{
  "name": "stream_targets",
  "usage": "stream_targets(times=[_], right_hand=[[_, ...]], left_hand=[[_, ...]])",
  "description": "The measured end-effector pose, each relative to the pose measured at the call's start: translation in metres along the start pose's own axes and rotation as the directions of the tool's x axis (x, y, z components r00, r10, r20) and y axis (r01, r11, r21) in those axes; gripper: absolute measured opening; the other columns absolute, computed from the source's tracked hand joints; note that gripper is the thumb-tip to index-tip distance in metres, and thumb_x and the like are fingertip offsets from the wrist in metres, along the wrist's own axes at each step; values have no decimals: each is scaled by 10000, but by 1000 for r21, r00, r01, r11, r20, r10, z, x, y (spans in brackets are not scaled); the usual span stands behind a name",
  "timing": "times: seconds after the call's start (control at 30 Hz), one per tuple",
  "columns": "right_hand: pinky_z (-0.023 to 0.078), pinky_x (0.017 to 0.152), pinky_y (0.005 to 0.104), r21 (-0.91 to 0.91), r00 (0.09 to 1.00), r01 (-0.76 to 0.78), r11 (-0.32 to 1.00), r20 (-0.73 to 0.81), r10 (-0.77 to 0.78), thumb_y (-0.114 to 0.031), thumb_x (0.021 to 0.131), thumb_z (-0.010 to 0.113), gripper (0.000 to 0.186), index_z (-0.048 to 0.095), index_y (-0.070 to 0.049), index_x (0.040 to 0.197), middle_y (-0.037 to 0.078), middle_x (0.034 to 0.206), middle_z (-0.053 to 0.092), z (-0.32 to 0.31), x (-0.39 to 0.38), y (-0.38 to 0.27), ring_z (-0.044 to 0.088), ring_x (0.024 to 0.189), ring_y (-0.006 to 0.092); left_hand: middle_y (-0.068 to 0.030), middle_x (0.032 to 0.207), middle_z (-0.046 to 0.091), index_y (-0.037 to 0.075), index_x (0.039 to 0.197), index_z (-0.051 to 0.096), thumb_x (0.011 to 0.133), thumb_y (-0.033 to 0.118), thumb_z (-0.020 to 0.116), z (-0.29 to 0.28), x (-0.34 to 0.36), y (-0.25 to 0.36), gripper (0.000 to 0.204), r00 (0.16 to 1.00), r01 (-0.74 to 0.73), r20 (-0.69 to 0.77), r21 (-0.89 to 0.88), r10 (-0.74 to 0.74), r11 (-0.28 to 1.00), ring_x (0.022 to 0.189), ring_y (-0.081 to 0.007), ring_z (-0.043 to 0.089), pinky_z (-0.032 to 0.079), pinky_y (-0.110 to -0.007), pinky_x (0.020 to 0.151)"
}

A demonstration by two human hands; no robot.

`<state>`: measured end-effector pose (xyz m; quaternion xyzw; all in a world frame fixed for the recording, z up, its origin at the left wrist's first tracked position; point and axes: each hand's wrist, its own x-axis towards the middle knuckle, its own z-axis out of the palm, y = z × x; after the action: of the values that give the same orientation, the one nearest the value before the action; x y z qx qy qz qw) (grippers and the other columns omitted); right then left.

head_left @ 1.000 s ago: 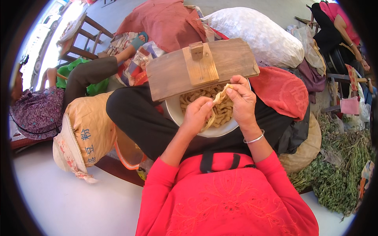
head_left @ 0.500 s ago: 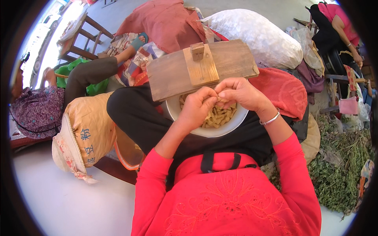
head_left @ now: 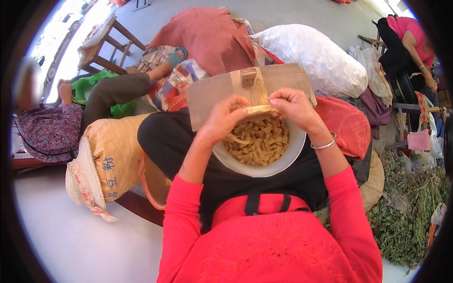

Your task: The person is stretching and twisting strips of dough into thin noodles by hand and placing them into a large bowl.

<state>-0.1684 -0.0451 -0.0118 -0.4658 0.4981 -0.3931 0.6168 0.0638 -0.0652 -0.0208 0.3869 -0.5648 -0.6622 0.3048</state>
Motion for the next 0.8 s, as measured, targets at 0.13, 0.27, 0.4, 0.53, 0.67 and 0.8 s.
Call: stream_targets(times=[0.13,0.27,0.4,0.53,0.67,0.8], right_hand=[[449,554,217,-68,993,95,993,-60,-99,-98,892,619,92,649,-11,885,-11,726,604,5,18,5,548,630,57],[448,566,240,-195,978,138,971,-130,-165,-87,876,623,88,652,-4,875,-9,722,611,7,26,13,537,629,65],[462,602,275,-377,940,230,897,-151,-305,-69,852,613,80,651,0,866,44,727,641,14,34,28,575,634,138],[481,670,324,-650,907,243,720,-112,-407,-83,836,625,79,660,-18,864,97,789,649,21,20,28,613,729,225],[486,727,374,-835,697,413,363,34,-716,-121,829,635,114,668,-50,912,141,870,660,24,-4,16,632,826,308],[466,680,394,-829,607,473,300,60,-792,-179,815,664,111,625,-76,824,118,771,619,56,-31,3,610,745,303]], left_hand=[[30,807,566,4,1064,569,897,52,568,-10,13,0,173,997,14,-73,25,-12,1000,628,-14,425,317,-172,540],[23,789,573,1,1021,583,891,51,577,-13,25,-13,139,991,-8,-137,56,16,998,632,-22,437,330,-182,544],[5,755,583,-3,942,600,892,59,578,-17,37,-39,83,968,-5,-242,247,67,969,653,-61,485,381,-216,569],[-6,722,584,-11,867,598,889,58,585,-24,32,-51,74,907,59,-361,617,216,785,681,-78,515,425,-242,605],[-67,761,621,-10,904,613,877,121,602,-9,-3,-25,134,902,69,-390,548,182,834,688,-129,563,459,-284,642],[22,647,530,24,868,597,918,83,554,47,-21,-18,89,954,49,-292,-48,-61,998,546,-45,463,360,-200,483]])
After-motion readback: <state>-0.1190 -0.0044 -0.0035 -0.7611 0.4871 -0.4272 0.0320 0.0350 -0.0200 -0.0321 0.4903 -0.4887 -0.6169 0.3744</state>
